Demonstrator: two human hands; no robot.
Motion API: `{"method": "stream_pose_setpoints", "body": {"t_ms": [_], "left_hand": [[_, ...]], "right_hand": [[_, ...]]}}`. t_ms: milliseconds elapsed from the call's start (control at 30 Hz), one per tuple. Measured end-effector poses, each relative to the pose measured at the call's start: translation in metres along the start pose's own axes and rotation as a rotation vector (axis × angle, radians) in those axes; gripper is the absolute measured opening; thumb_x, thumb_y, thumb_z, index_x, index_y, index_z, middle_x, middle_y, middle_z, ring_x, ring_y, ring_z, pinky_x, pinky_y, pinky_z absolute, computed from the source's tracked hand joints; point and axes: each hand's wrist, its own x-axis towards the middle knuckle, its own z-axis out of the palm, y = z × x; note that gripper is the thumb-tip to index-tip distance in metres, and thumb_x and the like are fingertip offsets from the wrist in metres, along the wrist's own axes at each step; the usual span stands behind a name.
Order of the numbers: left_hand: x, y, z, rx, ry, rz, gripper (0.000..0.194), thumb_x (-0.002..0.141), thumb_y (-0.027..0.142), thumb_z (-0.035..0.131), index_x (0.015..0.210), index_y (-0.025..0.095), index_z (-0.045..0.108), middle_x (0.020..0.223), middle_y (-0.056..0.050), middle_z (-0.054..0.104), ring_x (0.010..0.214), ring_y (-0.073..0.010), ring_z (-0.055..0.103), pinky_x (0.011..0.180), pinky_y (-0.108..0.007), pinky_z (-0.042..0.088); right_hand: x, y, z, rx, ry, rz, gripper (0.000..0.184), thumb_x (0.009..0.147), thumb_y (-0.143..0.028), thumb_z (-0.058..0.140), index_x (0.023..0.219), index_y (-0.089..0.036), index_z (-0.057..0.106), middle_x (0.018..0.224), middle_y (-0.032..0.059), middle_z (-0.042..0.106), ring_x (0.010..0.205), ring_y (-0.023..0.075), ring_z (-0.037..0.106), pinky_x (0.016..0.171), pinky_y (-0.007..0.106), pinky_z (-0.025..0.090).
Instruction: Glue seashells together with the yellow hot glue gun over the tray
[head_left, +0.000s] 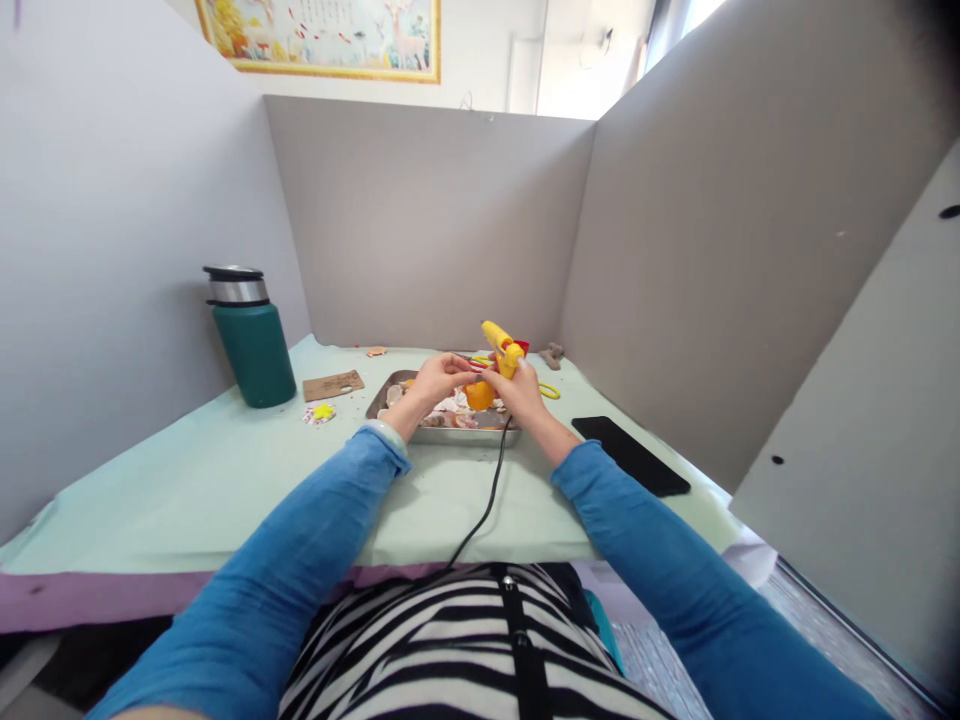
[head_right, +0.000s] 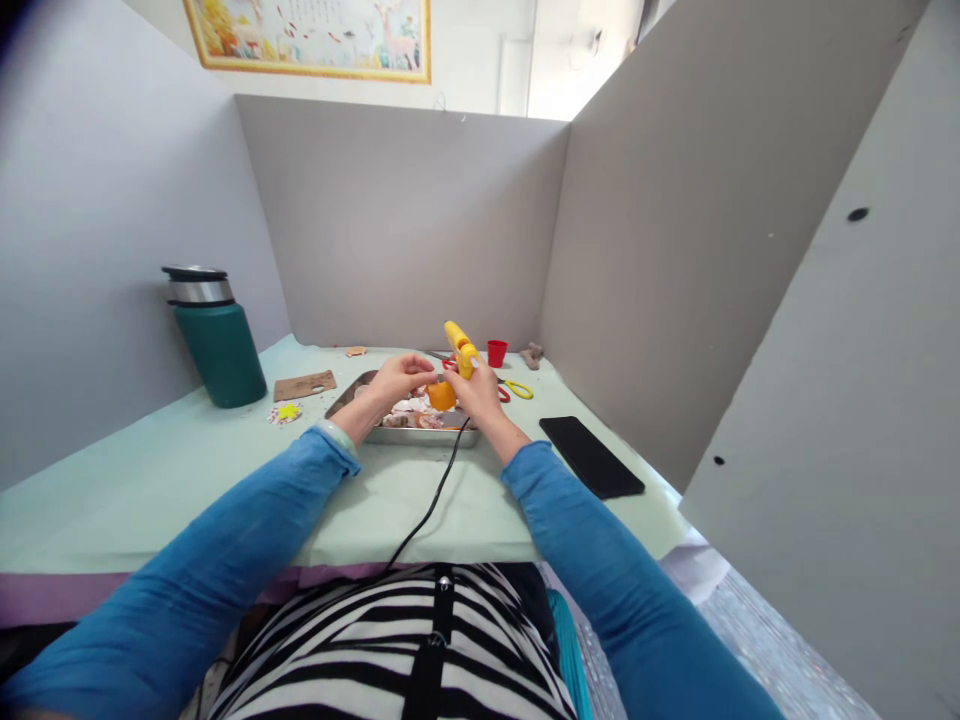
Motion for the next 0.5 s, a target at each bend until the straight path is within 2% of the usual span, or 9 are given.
{"method": "stream_pose_setpoints", "body": {"t_ms": [133, 267, 500], "left_hand": [[-0.0003, 0.0010, 0.0007, 0.016, -0.044, 0.026, 0.031, 0.062, 0.029, 0.084, 0.082, 0.015, 0.064, 0.071, 0.000, 0.065, 0.062, -0.0106, 0.056, 0.058, -0.024, 0.041], [-0.0026, 0.0058, 0.0021, -0.006, -0.067, 0.026, 0.030, 0.064, 0.025, 0.082, 0.085, 0.015, 0.063, 0.073, 0.000, 0.067, 0.064, -0.0110, 0.058, 0.062, -0.024, 0.044], [-0.0037, 0.0051, 0.0036, 0.140, 0.005, 0.024, 0.034, 0.066, 0.016, 0.078, 0.096, 0.016, 0.063, 0.067, 0.000, 0.068, 0.063, -0.0141, 0.060, 0.063, -0.026, 0.044]], "right_hand": [[0.0008, 0.0034, 0.0002, -0.115, -0.008, -0.095, 0.022, 0.069, -0.025, 0.065, 0.090, -0.020, 0.062, 0.085, 0.0031, 0.068, 0.084, 0.0213, 0.064, 0.082, 0.037, 0.050], [0.0018, 0.0076, 0.0008, -0.123, -0.022, -0.110, 0.018, 0.070, -0.023, 0.066, 0.087, -0.021, 0.062, 0.089, 0.0029, 0.070, 0.086, 0.0209, 0.065, 0.085, 0.037, 0.050], [0.0017, 0.0068, 0.0012, -0.132, -0.034, -0.100, 0.018, 0.070, -0.024, 0.067, 0.087, -0.021, 0.063, 0.090, 0.0031, 0.070, 0.086, 0.0210, 0.065, 0.085, 0.038, 0.050]]}}
